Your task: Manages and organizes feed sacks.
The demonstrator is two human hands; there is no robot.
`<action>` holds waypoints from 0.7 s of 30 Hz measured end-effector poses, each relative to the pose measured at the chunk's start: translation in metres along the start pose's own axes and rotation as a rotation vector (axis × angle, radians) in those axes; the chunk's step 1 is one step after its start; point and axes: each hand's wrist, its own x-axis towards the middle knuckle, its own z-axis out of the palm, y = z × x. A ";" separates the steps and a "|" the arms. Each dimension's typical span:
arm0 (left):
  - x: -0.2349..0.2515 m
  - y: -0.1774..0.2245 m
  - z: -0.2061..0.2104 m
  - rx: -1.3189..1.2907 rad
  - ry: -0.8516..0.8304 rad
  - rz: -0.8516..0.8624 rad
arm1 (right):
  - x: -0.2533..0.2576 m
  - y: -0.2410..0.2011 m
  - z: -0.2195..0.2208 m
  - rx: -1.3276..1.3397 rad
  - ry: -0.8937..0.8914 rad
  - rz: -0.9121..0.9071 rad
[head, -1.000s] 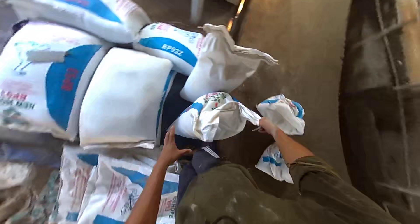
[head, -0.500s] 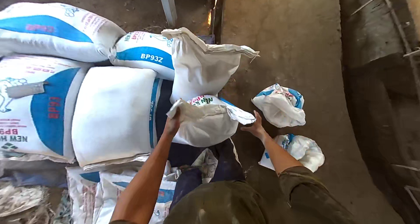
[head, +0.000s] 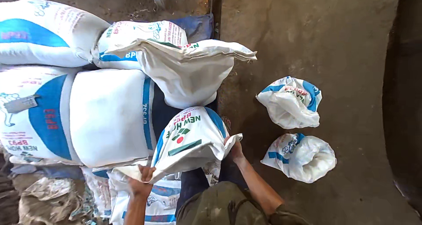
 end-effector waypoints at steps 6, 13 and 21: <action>-0.057 0.007 -0.056 0.060 0.242 -0.129 | -0.101 0.016 -0.009 -0.442 0.072 0.147; -0.075 0.024 -0.005 0.145 0.135 0.027 | -0.104 -0.001 -0.004 -0.550 0.070 0.043; -0.093 0.076 0.024 0.362 0.034 0.020 | -0.137 -0.027 0.000 -0.428 0.068 0.018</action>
